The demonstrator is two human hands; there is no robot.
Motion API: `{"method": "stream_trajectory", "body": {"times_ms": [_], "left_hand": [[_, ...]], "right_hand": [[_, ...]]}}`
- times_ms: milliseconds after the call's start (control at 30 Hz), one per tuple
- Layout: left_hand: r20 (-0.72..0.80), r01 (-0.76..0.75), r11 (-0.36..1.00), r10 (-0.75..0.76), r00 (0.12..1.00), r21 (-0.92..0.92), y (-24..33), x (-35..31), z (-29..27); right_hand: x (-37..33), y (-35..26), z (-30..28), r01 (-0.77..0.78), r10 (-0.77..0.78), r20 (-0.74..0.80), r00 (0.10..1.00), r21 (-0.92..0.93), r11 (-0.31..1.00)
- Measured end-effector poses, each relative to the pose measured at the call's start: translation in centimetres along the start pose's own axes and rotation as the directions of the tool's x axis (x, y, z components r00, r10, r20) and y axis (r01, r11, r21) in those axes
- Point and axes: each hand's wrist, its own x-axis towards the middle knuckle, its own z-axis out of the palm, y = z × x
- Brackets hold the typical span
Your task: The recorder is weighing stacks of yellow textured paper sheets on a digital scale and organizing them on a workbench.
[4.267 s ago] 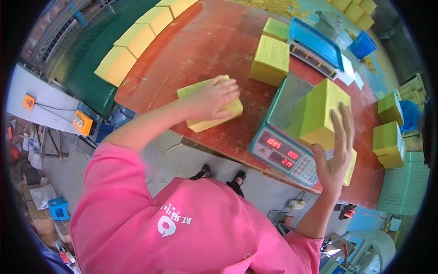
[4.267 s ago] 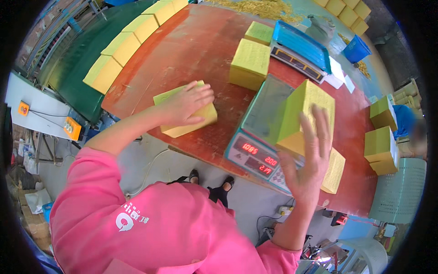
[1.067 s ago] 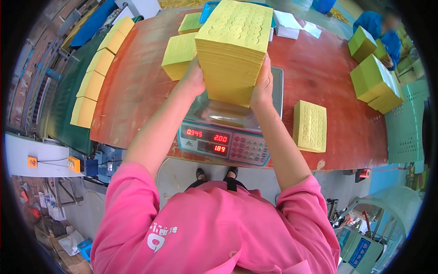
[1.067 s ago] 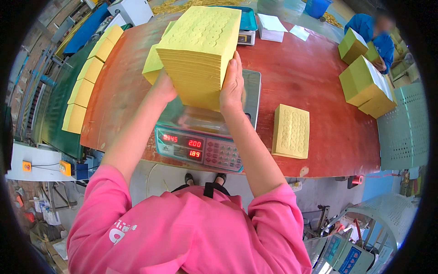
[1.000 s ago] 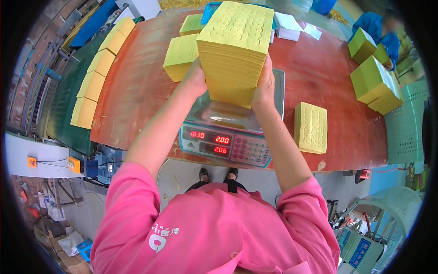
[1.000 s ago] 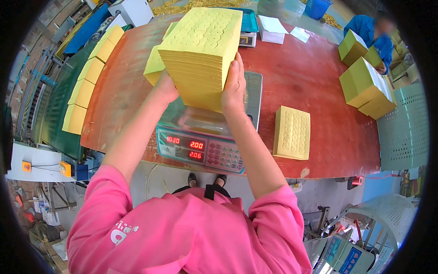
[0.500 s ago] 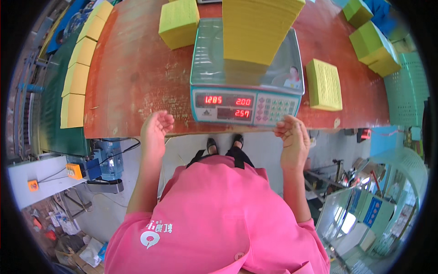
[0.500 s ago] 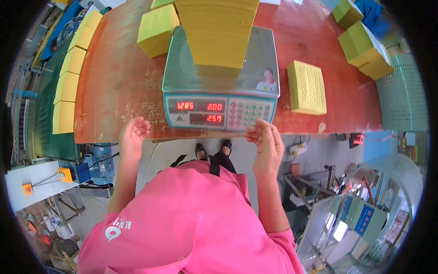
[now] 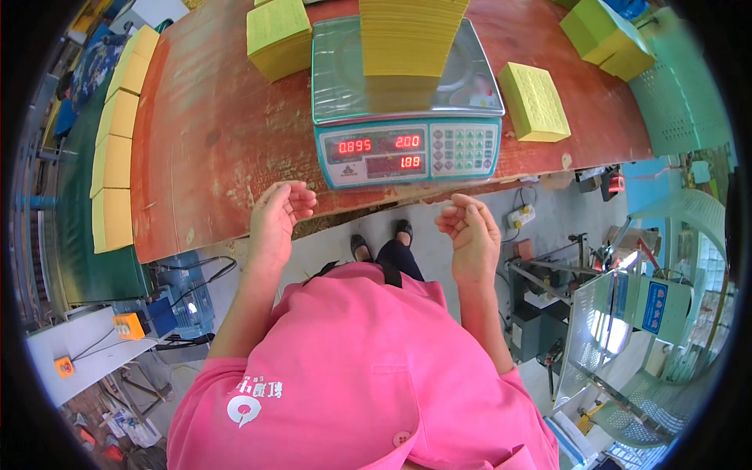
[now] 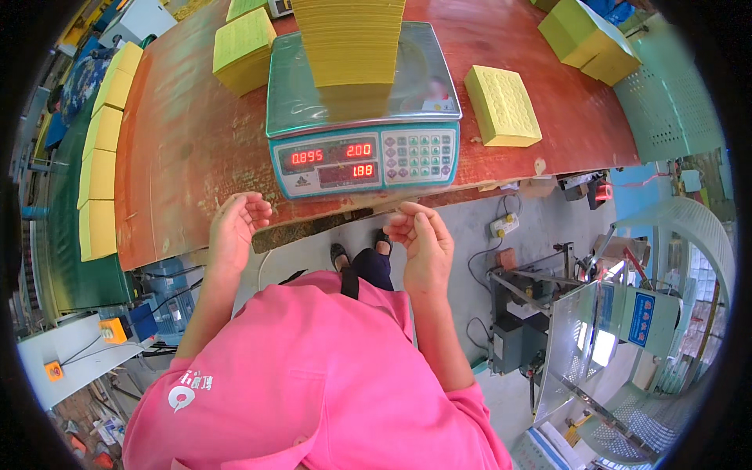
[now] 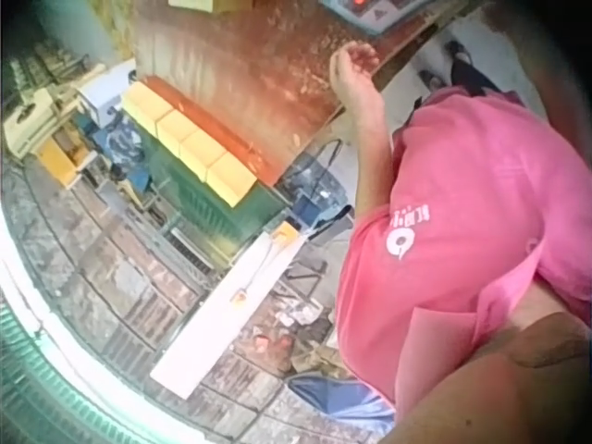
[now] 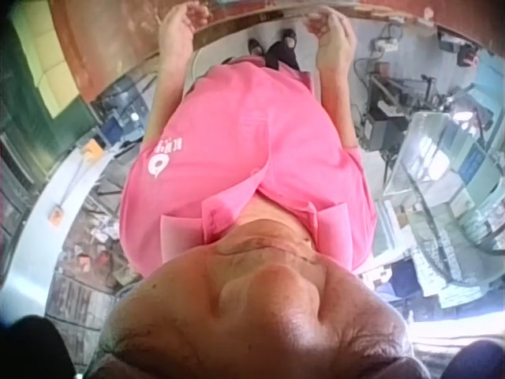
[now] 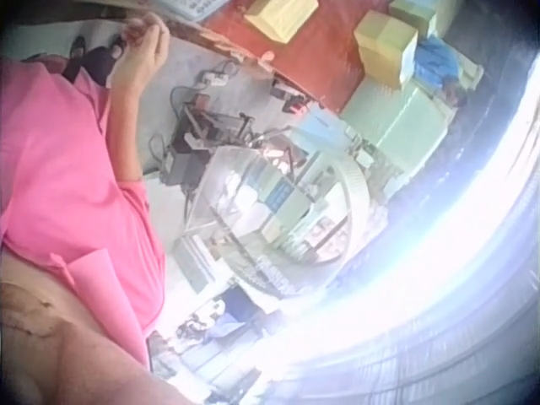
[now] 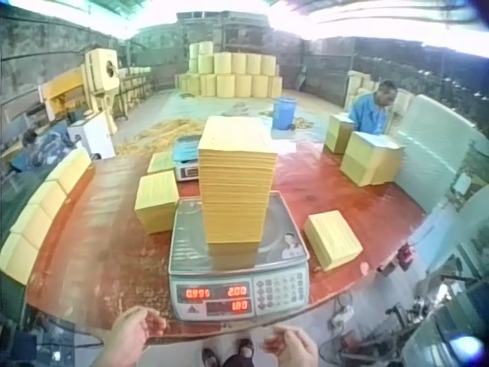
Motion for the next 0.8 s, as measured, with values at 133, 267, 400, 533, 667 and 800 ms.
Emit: {"method": "stream_trajectory", "body": {"times_ms": [133, 267, 400, 533, 667, 800], "left_hand": [[0.002, 0.022, 1.0, -0.022, 1.0, -0.001, 0.0, -0.1, -0.1], [0.02, 0.018, 1.0, -0.018, 1.0, -0.009, 0.6, 0.1, 0.5], [0.042, -0.024, 1.0, 0.024, 0.999, -0.002, 1.8, 0.8, 1.1], [0.04, -0.046, 0.999, 0.046, 0.998, 0.004, 2.4, 1.1, 2.0], [0.041, -0.036, 0.999, 0.035, 0.999, 0.019, 2.4, 1.6, 2.8], [0.065, -0.091, 0.996, 0.09, 0.994, 0.016, 4.0, 4.1, 3.3]], "right_hand": [[-0.8, 0.9, -0.4, -0.066, 0.066, -0.017, 0.998, 0.027, 0.997], [-0.7, 1.3, 0.0, -0.108, 0.108, -0.025, 0.994, 0.005, 0.994], [0.0, 1.2, 0.7, -0.109, 0.109, 0.0, 0.994, 0.017, 0.994], [1.1, 1.1, 0.8, -0.093, 0.093, 0.025, 0.995, 0.018, 0.995], [2.1, 0.6, 0.8, -0.128, 0.127, 0.046, 0.991, 0.016, 0.992], [3.2, -0.1, 0.2, -0.166, 0.166, 0.055, 0.985, 0.0, 0.986]]}}
